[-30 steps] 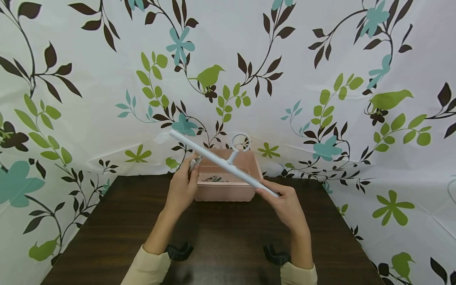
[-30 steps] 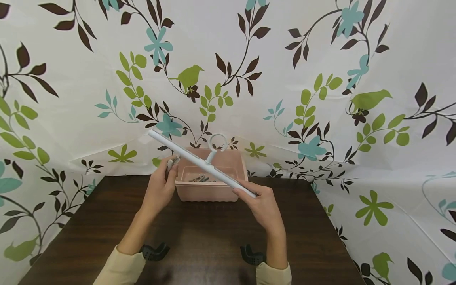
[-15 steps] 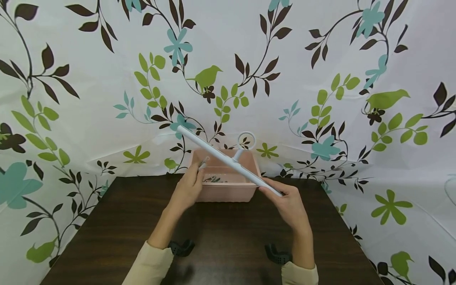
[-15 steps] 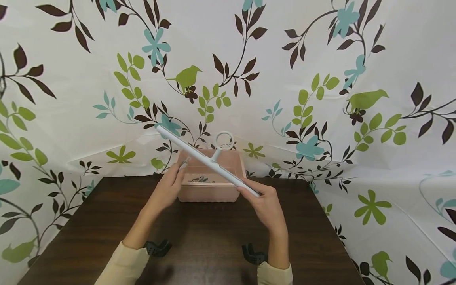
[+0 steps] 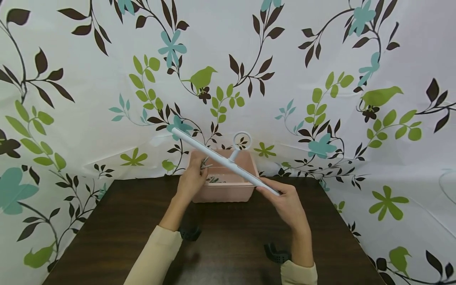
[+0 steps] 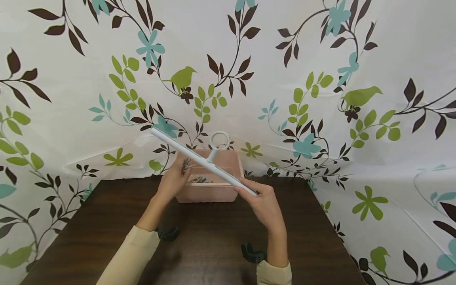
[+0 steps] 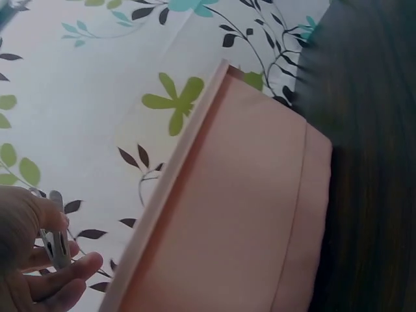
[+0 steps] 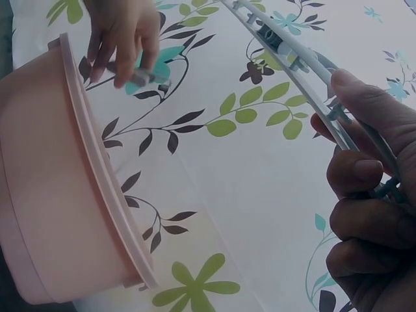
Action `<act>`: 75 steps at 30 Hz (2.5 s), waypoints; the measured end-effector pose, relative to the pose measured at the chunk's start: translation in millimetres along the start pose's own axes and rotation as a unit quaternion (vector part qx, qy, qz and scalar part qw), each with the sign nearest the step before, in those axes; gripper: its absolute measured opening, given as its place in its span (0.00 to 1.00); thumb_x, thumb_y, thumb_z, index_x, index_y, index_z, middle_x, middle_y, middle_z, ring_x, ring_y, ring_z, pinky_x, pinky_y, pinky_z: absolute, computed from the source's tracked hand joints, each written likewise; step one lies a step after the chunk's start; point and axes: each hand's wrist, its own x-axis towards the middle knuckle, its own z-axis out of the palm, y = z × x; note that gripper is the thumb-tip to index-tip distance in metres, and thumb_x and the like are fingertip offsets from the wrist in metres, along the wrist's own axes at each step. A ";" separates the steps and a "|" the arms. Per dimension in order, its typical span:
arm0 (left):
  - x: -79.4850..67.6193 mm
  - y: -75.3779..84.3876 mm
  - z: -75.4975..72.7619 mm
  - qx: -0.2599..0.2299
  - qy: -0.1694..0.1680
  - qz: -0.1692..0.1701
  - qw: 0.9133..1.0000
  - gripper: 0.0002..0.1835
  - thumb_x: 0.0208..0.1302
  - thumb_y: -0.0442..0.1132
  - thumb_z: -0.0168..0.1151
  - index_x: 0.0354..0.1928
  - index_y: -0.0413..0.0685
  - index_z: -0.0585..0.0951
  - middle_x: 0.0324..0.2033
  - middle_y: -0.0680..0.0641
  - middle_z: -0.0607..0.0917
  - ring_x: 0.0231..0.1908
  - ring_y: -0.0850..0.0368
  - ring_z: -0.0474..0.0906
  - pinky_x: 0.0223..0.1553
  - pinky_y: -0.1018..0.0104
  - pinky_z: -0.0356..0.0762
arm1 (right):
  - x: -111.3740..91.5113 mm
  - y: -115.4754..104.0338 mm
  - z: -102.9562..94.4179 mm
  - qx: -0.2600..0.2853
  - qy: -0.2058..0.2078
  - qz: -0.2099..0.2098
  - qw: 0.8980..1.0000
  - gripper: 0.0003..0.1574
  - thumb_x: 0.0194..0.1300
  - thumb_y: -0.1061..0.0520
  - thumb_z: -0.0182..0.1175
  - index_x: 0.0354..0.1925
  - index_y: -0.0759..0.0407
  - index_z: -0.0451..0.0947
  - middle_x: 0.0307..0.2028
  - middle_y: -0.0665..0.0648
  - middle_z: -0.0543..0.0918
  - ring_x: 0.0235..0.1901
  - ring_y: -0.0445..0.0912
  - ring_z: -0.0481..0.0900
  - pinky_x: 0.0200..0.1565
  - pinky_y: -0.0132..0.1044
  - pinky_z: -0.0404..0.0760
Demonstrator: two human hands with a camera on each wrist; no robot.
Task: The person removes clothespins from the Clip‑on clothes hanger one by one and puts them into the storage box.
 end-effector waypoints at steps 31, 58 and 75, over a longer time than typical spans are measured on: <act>-25.7 3.3 -61.3 -0.312 0.121 0.082 0.939 0.40 0.85 0.41 0.51 0.87 0.55 0.40 0.78 0.38 0.55 0.68 0.38 0.75 0.67 0.50 0.74 | 4.6 1.0 10.1 -0.001 -0.011 0.008 1.000 0.16 0.74 0.54 0.72 0.57 0.50 0.90 0.25 0.54 0.81 0.22 0.42 0.73 0.24 0.37 0.73; -118.9 -31.0 -83.2 0.186 -0.030 0.194 0.963 0.14 0.59 0.48 0.83 0.46 0.61 0.90 0.38 0.61 0.89 0.42 0.60 0.84 0.48 0.54 0.79 | -24.5 4.0 -7.3 -0.064 -0.276 0.096 0.954 0.16 0.74 0.48 0.71 0.57 0.50 0.89 0.28 0.55 0.87 0.27 0.41 0.81 0.31 0.35 0.77; -146.3 -71.7 -31.3 0.068 -0.207 0.047 0.975 0.09 0.69 0.50 0.75 0.40 0.67 0.81 0.32 0.65 0.84 0.29 0.67 0.72 0.31 0.63 0.72 | -56.7 70.2 23.4 -0.251 -0.265 0.065 0.929 0.09 0.72 0.48 0.72 0.47 0.47 0.91 0.43 0.41 0.88 0.41 0.35 0.81 0.44 0.39 0.82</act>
